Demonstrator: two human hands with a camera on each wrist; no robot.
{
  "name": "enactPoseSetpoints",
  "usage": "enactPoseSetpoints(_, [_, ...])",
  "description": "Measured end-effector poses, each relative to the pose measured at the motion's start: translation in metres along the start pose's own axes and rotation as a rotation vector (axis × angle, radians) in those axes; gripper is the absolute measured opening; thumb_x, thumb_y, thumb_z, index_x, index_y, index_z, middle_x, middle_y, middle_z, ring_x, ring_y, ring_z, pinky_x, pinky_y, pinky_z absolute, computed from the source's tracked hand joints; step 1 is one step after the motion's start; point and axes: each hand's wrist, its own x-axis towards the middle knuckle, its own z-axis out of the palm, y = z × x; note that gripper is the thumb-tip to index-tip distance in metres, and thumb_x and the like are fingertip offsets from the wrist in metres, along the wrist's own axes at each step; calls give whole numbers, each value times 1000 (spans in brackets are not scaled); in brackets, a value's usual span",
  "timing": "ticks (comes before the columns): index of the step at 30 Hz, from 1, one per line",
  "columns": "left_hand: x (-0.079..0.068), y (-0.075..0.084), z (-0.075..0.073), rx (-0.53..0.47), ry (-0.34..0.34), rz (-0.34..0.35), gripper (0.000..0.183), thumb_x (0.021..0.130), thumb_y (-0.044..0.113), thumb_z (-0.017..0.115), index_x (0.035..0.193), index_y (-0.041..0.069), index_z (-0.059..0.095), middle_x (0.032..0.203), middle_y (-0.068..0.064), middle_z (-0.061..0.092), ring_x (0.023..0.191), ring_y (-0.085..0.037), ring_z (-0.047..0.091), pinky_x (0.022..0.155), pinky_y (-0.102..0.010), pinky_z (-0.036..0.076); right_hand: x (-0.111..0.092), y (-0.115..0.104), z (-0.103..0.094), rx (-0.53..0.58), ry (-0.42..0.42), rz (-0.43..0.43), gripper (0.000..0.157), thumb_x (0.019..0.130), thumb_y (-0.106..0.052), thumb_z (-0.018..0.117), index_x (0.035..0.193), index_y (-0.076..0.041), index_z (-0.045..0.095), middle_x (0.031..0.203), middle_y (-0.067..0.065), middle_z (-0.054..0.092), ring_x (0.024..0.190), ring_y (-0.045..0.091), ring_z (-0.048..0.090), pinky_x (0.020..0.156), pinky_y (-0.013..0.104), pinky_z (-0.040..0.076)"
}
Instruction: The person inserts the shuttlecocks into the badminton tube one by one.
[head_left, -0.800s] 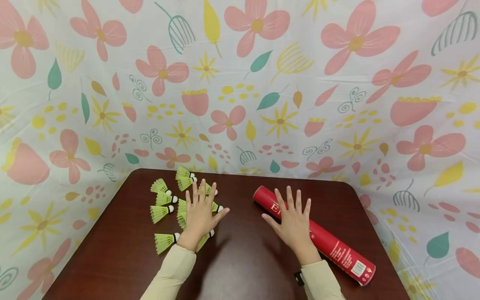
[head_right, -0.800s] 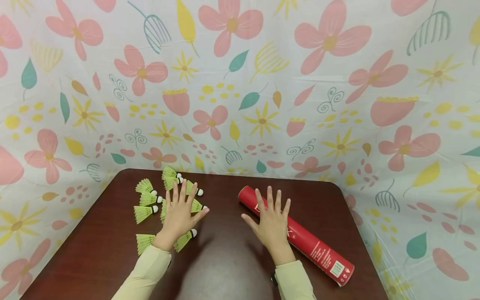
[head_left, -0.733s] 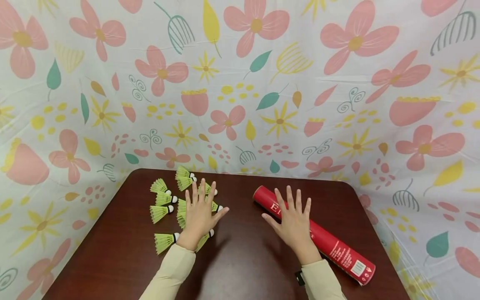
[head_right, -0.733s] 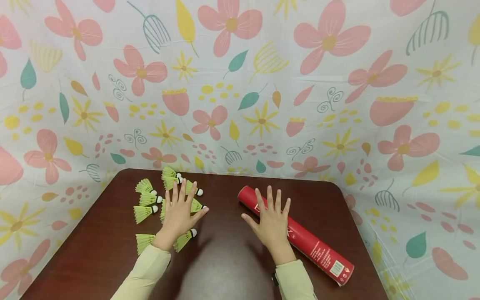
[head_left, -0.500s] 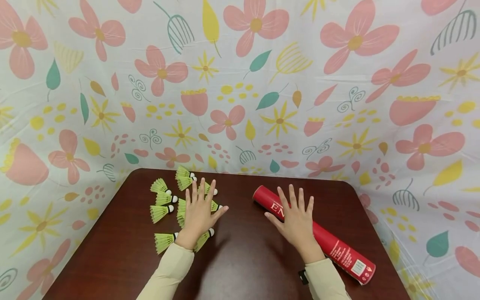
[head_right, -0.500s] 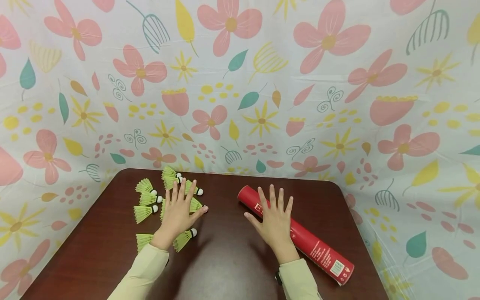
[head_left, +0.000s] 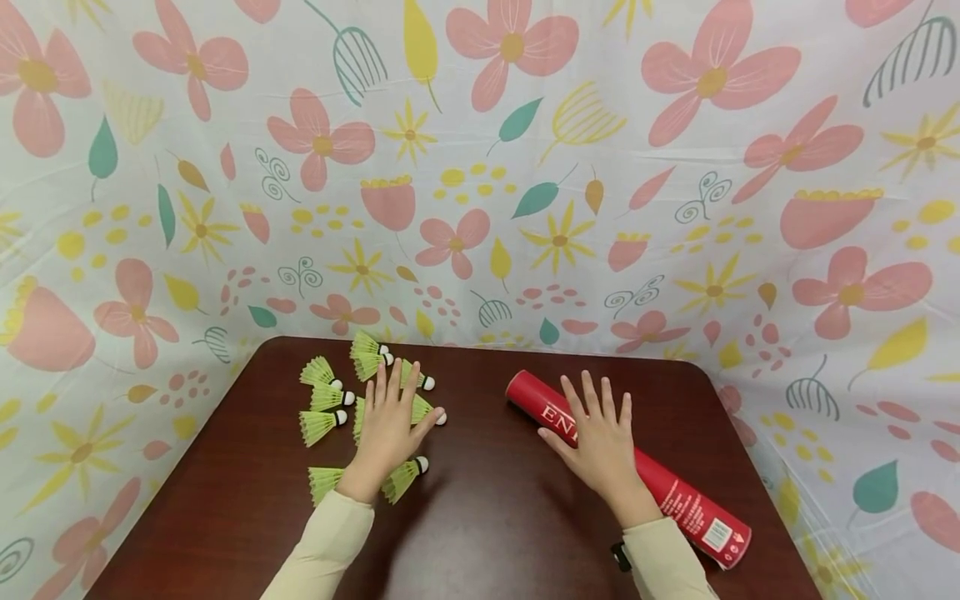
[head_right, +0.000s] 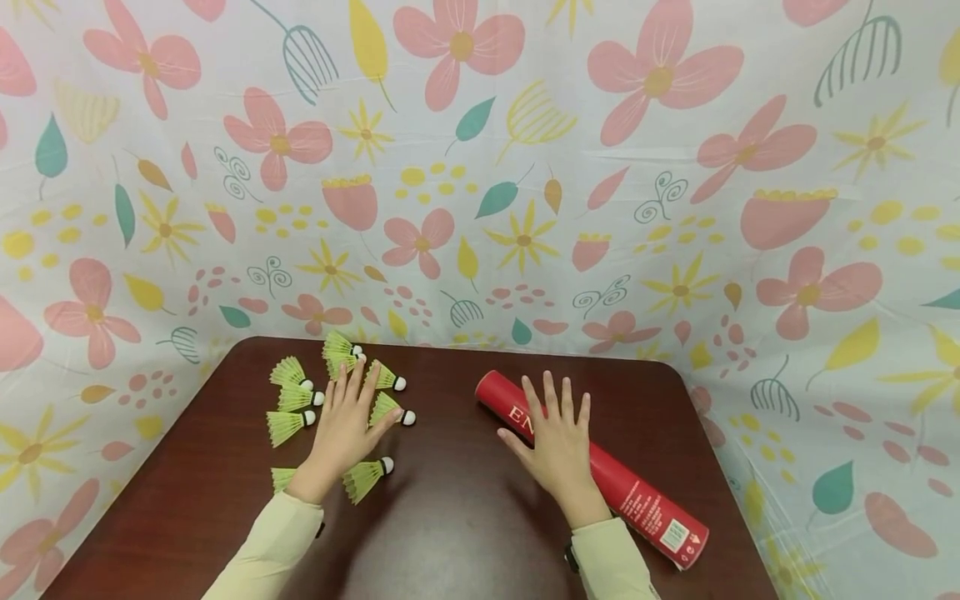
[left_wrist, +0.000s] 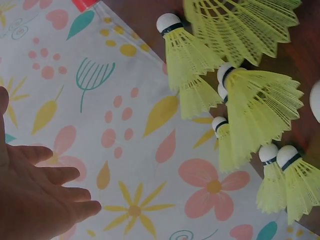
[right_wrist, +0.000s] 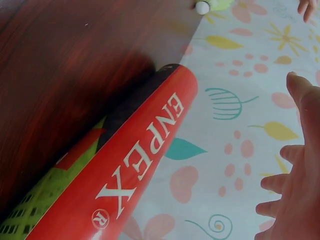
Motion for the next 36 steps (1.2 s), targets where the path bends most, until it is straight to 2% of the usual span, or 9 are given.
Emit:
enactPoseSetpoints(9, [-10, -13, -5, -122, 51, 21, 74, 95, 41, 59, 152, 6, 27, 157, -19, 19, 146, -36, 6, 115, -55, 12, -2, 9, 2, 0, -2, -59, 91, 79, -53, 71, 151, -14, 31, 153, 20, 28, 141, 44, 18, 112, 62, 5])
enactPoseSetpoints(14, [-17, -21, -5, -188, 72, 5, 70, 96, 38, 59, 150, 5, 31, 154, -20, 26, 145, -37, 13, 114, -55, 16, -1, 15, 3, 5, -7, -92, 90, 80, -51, 71, 151, -12, 32, 153, 19, 29, 141, 44, 19, 112, 61, 7])
enactPoseSetpoints(20, [-29, -29, -2, -277, 94, -80, 67, 96, 34, 61, 147, 0, 34, 150, -22, 32, 141, -40, 23, 107, -60, 27, -1, 24, 9, 21, -13, -145, 88, 81, -48, 71, 151, -10, 31, 154, 18, 29, 142, 41, 19, 114, 57, 7])
enactPoseSetpoints(26, [-44, -34, 5, -392, 99, -186, 64, 95, 29, 63, 145, -2, 37, 144, -26, 38, 133, -43, 36, 101, -58, 38, -3, 33, 14, 37, -29, -182, 89, 82, -49, 70, 151, -9, 31, 154, 18, 29, 143, 39, 19, 116, 51, 7])
enactPoseSetpoints(30, [-56, -39, 10, -417, 113, -221, 61, 93, 26, 66, 141, -4, 43, 135, -27, 47, 123, -44, 47, 93, -56, 45, -2, 38, 20, 40, -53, -191, 89, 82, -49, 69, 151, -8, 30, 153, 19, 29, 142, 39, 20, 117, 48, 6])
enactPoseSetpoints(36, [-71, -44, 16, -428, 145, -258, 53, 88, 19, 73, 128, -8, 53, 117, -25, 60, 104, -40, 60, 80, -49, 52, -3, 46, 29, 40, -86, -190, 90, 82, -48, 70, 150, -5, 30, 153, 19, 31, 141, 38, 24, 116, 50, 13])
